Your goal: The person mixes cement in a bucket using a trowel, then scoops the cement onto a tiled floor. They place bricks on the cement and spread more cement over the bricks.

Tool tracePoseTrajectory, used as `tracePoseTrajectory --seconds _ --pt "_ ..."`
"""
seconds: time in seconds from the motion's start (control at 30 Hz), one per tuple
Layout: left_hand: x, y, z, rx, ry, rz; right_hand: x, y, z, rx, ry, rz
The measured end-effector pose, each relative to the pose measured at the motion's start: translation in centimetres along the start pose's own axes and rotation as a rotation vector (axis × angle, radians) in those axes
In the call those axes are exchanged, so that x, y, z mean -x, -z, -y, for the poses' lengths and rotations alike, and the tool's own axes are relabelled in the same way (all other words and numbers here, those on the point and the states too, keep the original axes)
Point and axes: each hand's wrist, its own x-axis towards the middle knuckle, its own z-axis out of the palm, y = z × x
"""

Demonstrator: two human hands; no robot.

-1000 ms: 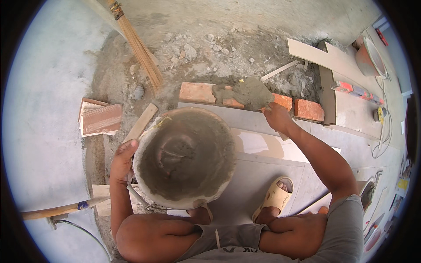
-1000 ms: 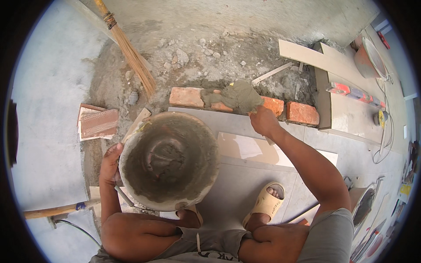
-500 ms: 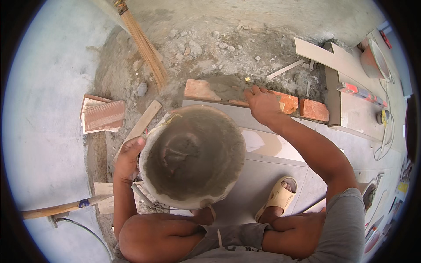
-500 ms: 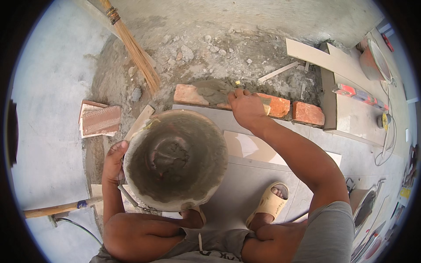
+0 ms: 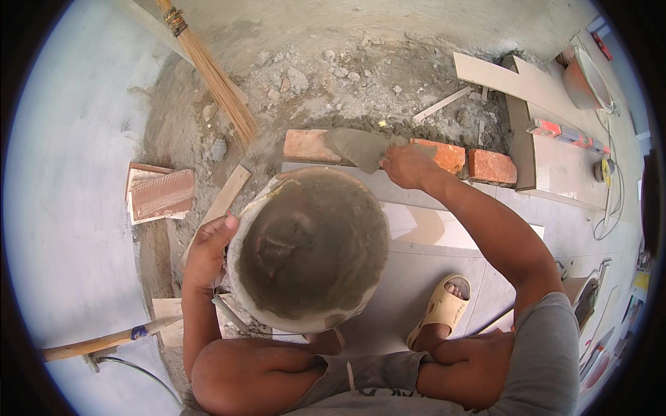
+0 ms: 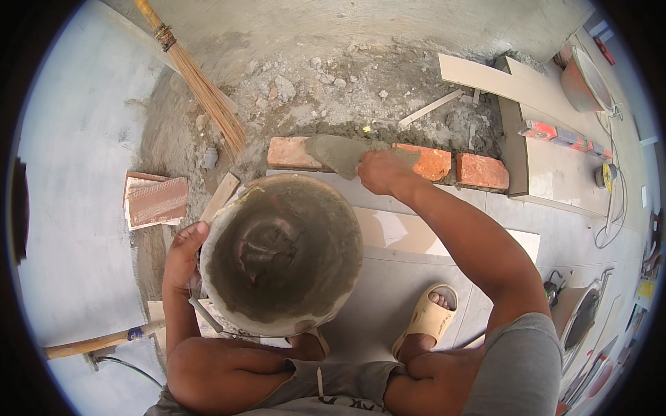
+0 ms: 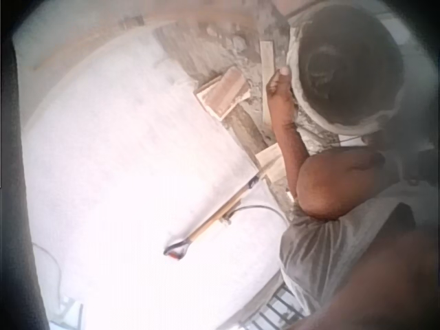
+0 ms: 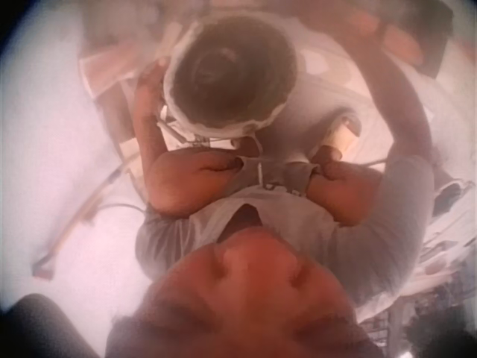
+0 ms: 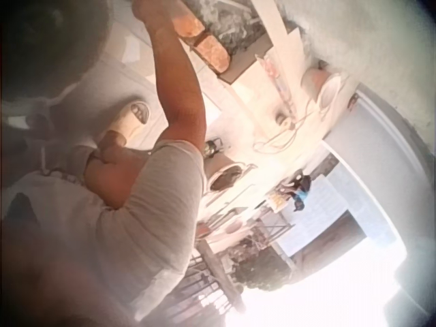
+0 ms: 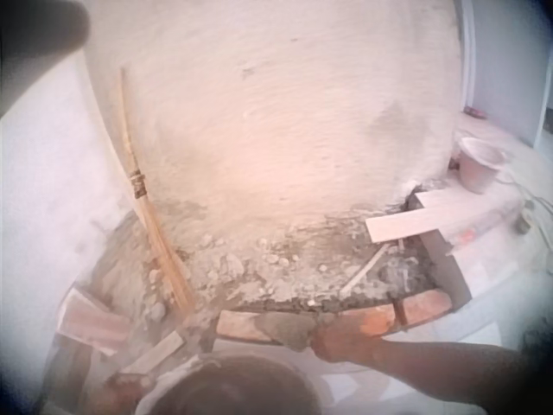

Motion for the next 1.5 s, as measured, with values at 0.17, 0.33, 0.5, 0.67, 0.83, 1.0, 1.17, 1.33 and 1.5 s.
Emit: tracePoseTrajectory --seconds 0.17,0.33,0.5,0.67,0.83,1.0,1.17,1.33,1.5 --pt "0.2 -0.7 -0.4 -0.021 -0.011 -0.017 1.8 -0.4 -2.9 -0.264 -0.158 0.033" --pt "0.3 -2.1 -0.8 0.022 -0.004 -0.026 5.9 2.9 -2.9 -0.126 -0.254 0.038" --pt "0.1 -3.8 -1.5 0.002 -0.007 -0.093 12.9 6.3 -0.3 -0.243 0.046 -0.144" --pt "-0.1 -4.8 -2.0 -0.161 0.026 0.003 12.7 5.4 7.5 -0.054 0.158 0.249" --pt "-0.3 -5.7 -1.6 -0.341 0.010 0.083 10.6 -0.7 13.9 0.065 0.401 -0.035" --pt "-0.2 -6.0 -1.6 -0.434 -0.023 0.055 13.0 -5.0 14.4 0.227 0.656 -0.046" --pt "0.2 -5.8 -1.7 -0.397 -0.001 0.036 11.7 -1.7 11.5 0.275 0.540 0.435" --pt "0.2 -6.7 -1.9 -0.425 0.014 0.068 10.4 -2.4 11.9 0.065 0.388 0.089" --pt "0.3 -6.6 -2.7 -0.490 0.034 0.129 11.0 -5.1 10.0 0.104 0.393 0.201"
